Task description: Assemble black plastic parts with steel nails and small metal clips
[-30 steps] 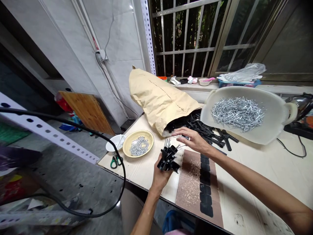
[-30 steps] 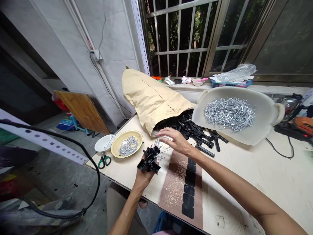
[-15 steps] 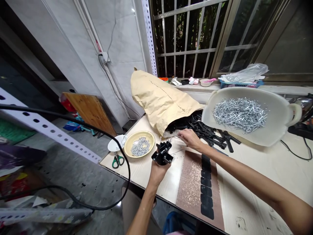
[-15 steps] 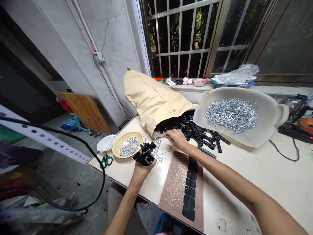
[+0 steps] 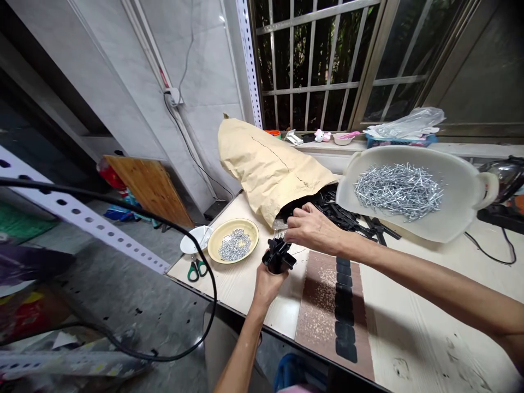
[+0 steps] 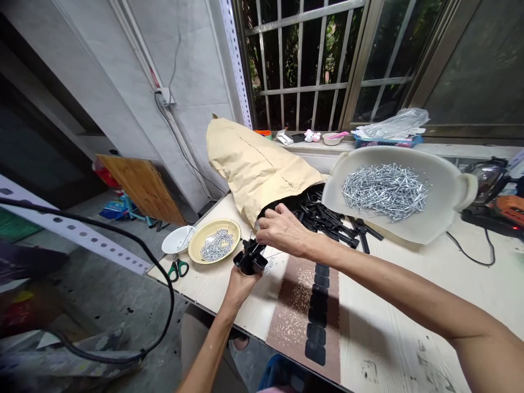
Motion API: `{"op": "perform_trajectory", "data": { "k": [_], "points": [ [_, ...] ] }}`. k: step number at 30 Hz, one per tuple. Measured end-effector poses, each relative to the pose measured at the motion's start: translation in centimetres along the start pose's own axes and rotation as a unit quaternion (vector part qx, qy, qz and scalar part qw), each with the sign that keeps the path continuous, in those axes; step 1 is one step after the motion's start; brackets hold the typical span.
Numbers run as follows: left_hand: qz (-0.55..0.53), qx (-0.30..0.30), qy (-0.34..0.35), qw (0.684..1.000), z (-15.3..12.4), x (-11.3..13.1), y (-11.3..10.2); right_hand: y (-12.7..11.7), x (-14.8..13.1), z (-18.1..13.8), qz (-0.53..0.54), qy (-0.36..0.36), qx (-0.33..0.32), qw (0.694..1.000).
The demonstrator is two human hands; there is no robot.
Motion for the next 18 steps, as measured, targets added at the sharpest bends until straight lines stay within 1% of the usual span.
{"op": "perform_trajectory", "data": {
  "k": [4, 9, 12, 14, 16, 17, 18],
  "points": [
    [0.012, -0.009, -0.004, 1.000, -0.3, -0.2, 0.1, -0.1, -1.6, 1.0, -0.032, -0.042, -0.032, 0.998],
    [0.007, -0.008, 0.002, 1.000, -0.3, -0.6, 0.2, 0.4, -2.8, 1.8, -0.053, -0.069, -0.053, 0.995],
    [-0.008, -0.005, 0.007, 1.000, -0.1, -0.6, 0.3, -0.1, -3.0, 2.0, -0.015, -0.076, -0.064, 0.995],
    [-0.019, 0.006, 0.007, 1.000, -0.2, -0.4, 0.2, -1.0, -2.4, 1.8, 0.044, -0.076, -0.044, 0.995],
    [-0.027, 0.018, 0.004, 0.999, -0.5, 0.0, -0.1, -1.8, -0.7, 1.2, 0.100, -0.061, 0.003, 0.993],
    [-0.031, 0.022, 0.003, 0.999, -0.8, 0.3, -0.2, -1.6, 0.4, 0.8, 0.116, -0.042, 0.025, 0.992],
    [-0.035, 0.029, 0.004, 0.999, -1.1, 0.7, -0.5, -0.8, 1.6, 0.3, 0.121, -0.013, 0.036, 0.992]
  ]
}}
Point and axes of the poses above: each hand's wrist, its own z-axis towards the middle knuckle, its own y-axis out of the palm, x = y × z, the point moved 9 cm from there along z, towards the middle knuckle, and after that the axes turned 9 degrees about -x, right-handed, at the moved point
